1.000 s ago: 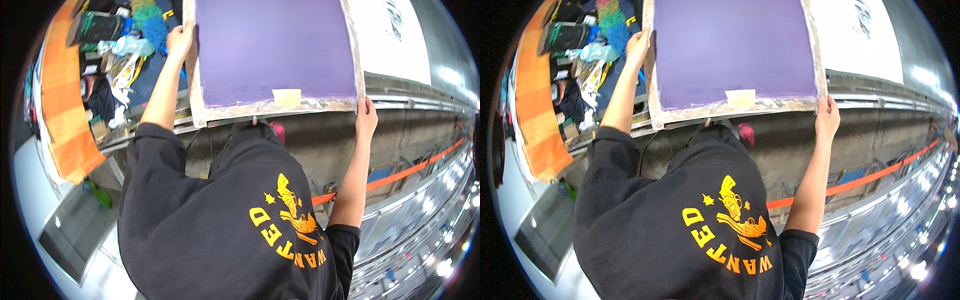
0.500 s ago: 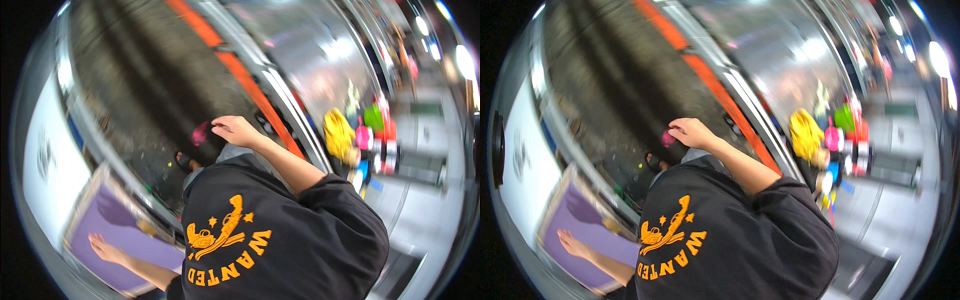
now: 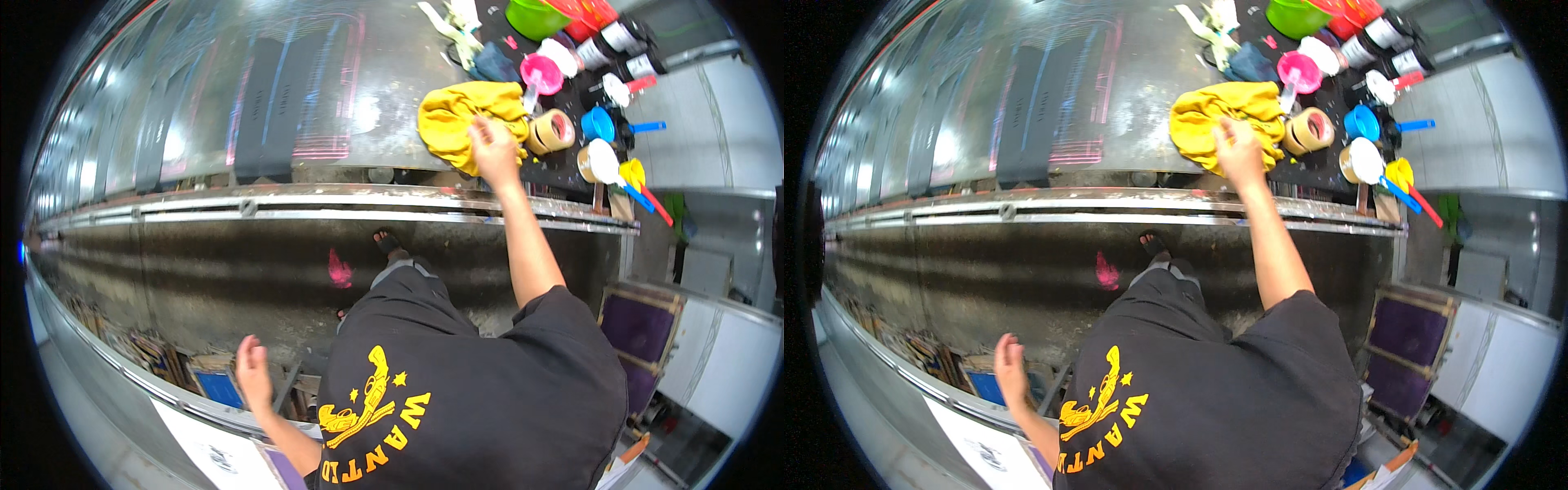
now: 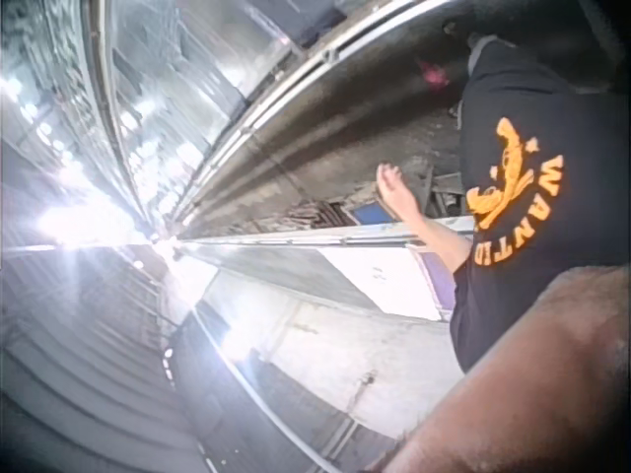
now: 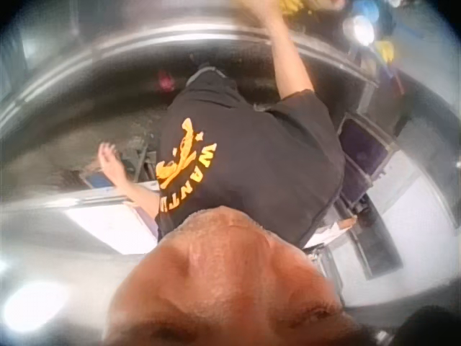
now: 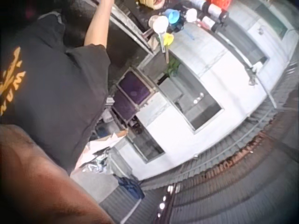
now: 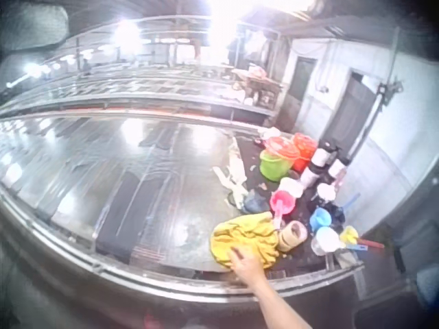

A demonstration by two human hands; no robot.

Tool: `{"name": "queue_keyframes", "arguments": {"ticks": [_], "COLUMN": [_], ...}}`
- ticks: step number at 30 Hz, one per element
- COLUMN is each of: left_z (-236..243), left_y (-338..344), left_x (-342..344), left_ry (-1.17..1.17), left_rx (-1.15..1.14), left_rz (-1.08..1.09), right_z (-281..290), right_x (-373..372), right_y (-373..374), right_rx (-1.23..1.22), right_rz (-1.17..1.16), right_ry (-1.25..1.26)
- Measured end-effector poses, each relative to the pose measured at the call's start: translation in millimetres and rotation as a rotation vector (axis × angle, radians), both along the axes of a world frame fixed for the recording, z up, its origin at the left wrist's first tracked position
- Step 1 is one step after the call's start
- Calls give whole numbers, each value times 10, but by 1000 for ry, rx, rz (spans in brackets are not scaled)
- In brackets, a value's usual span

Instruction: The person wipes a purple screen-printing frame with a yellow cloth, then applies tape to its edges. The person places the frame over a white t-shirt on a printing table and aligns it.

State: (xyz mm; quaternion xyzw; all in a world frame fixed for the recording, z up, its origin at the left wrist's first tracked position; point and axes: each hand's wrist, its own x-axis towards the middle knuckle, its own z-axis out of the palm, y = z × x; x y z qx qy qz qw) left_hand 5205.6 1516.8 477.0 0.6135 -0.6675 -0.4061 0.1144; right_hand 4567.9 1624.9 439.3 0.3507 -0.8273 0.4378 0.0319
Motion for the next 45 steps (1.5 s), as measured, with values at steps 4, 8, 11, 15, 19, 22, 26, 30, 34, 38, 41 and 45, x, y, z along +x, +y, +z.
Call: {"name": "queue_keyframes", "arguments": {"ticks": [4,8,11,15,19,22,26,30,34,38,41,45], "left_z": [-76,-322,-242,-231,-19,226,457,708,529,324,192,84], "left_y": [86,71,-35,-250,-463,-506,-604,-590,-480,-301,-303,-316], "left_x": [-822,-971,-1174,-1352,-2009,-2511,-2825,-3039,-2897,-2652,-2352,-2104], "left_ry": [6,1,-92,49,408,579,658,786,930,1117,1083,1084], "left_rx": [273,304,319,197,218,231,231,503,679,680,492,463], "left_rz": [-164,-110,-158,-150,-149,-231,-323,-292,-269,-116,11,148], "right_z": [-220,-395,-322,398,779,622,599,716,387,566,124,-291], "right_x": [-1042,-1340,-1456,-969,121,748,1272,1543,1540,1107,265,-447], "right_y": [821,1334,1469,1102,466,30,-296,-477,-551,-504,-84,512], "right_rx": [146,525,688,288,-165,-266,-350,-580,-467,-168,111,518], "right_rz": [-438,-506,-343,-242,243,567,678,543,685,630,-135,-327], "right_ry": [333,390,446,274,-600,-1154,-1478,-1830,-1647,-690,-96,-150]}}
